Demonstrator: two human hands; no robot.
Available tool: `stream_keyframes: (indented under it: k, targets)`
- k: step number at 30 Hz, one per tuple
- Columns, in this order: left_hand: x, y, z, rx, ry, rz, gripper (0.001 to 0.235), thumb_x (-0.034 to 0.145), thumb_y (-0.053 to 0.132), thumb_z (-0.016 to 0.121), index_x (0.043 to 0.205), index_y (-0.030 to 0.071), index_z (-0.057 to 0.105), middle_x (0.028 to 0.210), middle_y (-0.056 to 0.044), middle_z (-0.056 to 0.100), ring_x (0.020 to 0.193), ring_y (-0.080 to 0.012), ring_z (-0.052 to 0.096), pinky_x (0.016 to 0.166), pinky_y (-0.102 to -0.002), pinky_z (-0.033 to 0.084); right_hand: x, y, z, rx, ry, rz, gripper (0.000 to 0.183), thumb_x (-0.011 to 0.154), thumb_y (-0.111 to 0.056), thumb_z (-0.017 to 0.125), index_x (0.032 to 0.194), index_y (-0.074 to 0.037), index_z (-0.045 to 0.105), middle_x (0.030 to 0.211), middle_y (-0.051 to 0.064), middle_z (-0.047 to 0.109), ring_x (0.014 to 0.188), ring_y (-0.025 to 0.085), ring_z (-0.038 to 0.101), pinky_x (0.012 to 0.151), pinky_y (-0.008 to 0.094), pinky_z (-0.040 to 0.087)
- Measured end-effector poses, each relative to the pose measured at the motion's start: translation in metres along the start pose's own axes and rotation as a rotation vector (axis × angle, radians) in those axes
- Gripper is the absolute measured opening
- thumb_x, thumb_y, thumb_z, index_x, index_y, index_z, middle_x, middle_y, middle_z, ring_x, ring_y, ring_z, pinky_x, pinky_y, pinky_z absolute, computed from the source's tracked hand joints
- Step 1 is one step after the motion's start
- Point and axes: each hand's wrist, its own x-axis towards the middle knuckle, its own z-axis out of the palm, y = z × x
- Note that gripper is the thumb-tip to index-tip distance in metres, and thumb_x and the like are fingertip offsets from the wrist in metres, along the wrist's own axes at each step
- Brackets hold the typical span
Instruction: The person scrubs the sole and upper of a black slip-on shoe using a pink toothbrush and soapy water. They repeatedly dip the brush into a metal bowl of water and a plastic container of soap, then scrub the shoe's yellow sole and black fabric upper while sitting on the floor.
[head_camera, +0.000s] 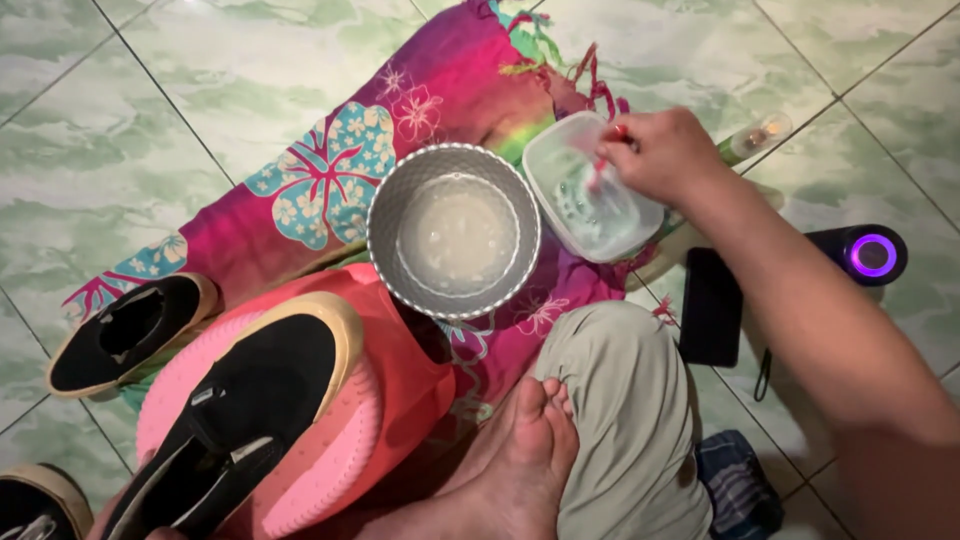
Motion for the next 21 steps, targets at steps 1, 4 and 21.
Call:
stream_keyframes:
  k: [1, 4, 21]
  targets:
    - [-0.001, 0.0, 0.003, 0.013, 0.047, -0.025, 0.037, 0.096, 0.028, 0.06, 0.12, 0.0, 0.06, 0.116, -0.012, 0.068, 0.112, -0.0199, 0.068, 0.108, -0.033, 0.053, -0.003, -0.01, -0.002, 0.101, -0.064, -0.031, 0.021, 0.1, -0.019, 0.061, 0.109, -0.014, 0.079, 0.096, 0.008, 0.078, 0.062, 0.018, 0.061, 0.059, 0.032, 0.049]
    - [-0.001, 0.003, 0.0, 0.066, 0.039, -0.018, 0.038, 0.097, 0.027, 0.059, 0.123, 0.0, 0.06, 0.12, -0.012, 0.068, 0.115, -0.02, 0.067, 0.109, -0.033, 0.052, -0.003, -0.024, -0.014, 0.08, -0.158, -0.027, 0.021, 0.105, -0.018, 0.056, 0.103, -0.008, 0.075, 0.084, 0.007, 0.073, 0.052, 0.012, 0.048, 0.049, 0.024, 0.041]
    - [-0.003, -0.032, -0.031, -0.339, -0.358, 0.118, 0.049, 0.108, 0.022, 0.044, 0.148, -0.005, 0.038, 0.15, -0.019, 0.048, 0.141, -0.0241, 0.048, 0.125, -0.035, 0.033, -0.005, -0.029, -0.028, 0.297, -0.25, 0.007, 0.017, 0.106, -0.015, 0.061, 0.106, -0.008, 0.077, 0.083, 0.008, 0.076, 0.052, 0.01, 0.053, 0.052, 0.019, 0.047]
